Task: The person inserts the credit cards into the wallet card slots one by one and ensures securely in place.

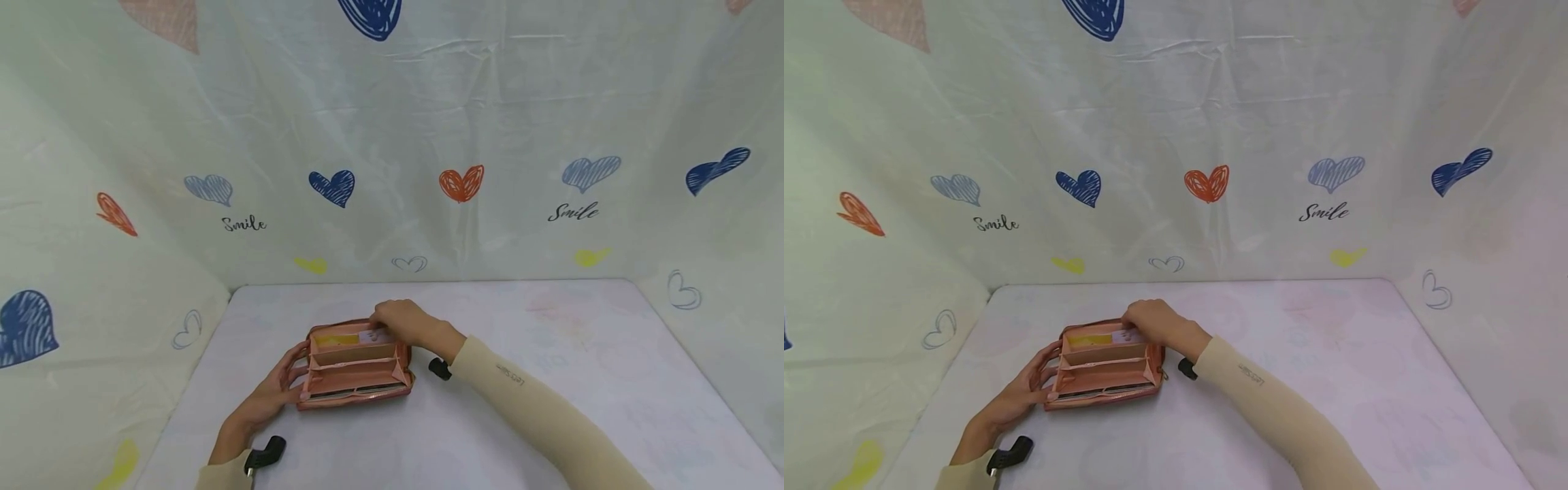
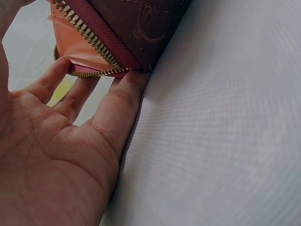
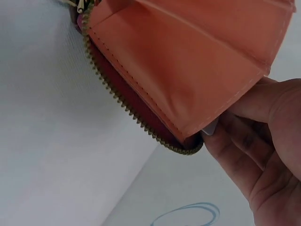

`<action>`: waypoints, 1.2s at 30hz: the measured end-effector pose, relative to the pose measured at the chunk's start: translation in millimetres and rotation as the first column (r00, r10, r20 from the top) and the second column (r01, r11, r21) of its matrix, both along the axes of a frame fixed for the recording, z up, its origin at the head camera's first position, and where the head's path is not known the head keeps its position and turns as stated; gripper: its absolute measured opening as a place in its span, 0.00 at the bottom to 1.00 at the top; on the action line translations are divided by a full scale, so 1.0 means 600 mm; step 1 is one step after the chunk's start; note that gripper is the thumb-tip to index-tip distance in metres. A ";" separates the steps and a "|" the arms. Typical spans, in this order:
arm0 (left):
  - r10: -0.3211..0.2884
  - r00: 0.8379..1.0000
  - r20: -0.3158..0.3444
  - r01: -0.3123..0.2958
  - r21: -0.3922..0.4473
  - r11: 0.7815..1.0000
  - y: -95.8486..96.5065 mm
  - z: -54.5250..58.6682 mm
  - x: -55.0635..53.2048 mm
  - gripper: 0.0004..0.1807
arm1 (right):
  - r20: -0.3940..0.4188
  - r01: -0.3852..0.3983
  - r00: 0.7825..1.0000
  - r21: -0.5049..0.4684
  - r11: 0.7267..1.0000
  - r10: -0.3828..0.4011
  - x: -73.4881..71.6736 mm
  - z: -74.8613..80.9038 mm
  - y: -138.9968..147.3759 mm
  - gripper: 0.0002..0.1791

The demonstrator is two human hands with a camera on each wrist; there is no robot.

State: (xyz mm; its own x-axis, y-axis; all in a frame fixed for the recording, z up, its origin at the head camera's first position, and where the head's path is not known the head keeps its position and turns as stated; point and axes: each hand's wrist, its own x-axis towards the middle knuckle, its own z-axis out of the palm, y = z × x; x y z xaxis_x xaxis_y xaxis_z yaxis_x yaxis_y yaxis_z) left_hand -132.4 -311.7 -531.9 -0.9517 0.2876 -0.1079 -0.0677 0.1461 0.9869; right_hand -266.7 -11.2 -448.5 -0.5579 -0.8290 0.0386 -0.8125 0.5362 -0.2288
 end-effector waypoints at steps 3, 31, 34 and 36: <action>-0.002 1.000 -0.007 0.002 0.010 1.000 0.000 0.000 0.002 0.55 | -0.005 -0.003 1.000 -0.024 1.000 0.003 0.003 -0.002 0.001 0.10; 0.008 1.000 -0.005 -0.008 -0.002 1.000 0.002 -0.002 0.001 0.55 | 0.107 0.044 0.994 -0.153 0.987 -0.027 0.032 0.000 0.036 0.11; 0.013 1.000 -0.003 -0.013 -0.008 1.000 0.002 -0.002 0.001 0.55 | 0.159 0.060 0.987 -0.167 0.984 -0.034 0.033 -0.003 0.042 0.12; 0.014 1.000 0.002 -0.014 -0.007 1.000 0.001 -0.002 0.002 0.55 | 0.205 0.072 0.978 -0.168 0.983 -0.037 0.034 -0.005 0.044 0.13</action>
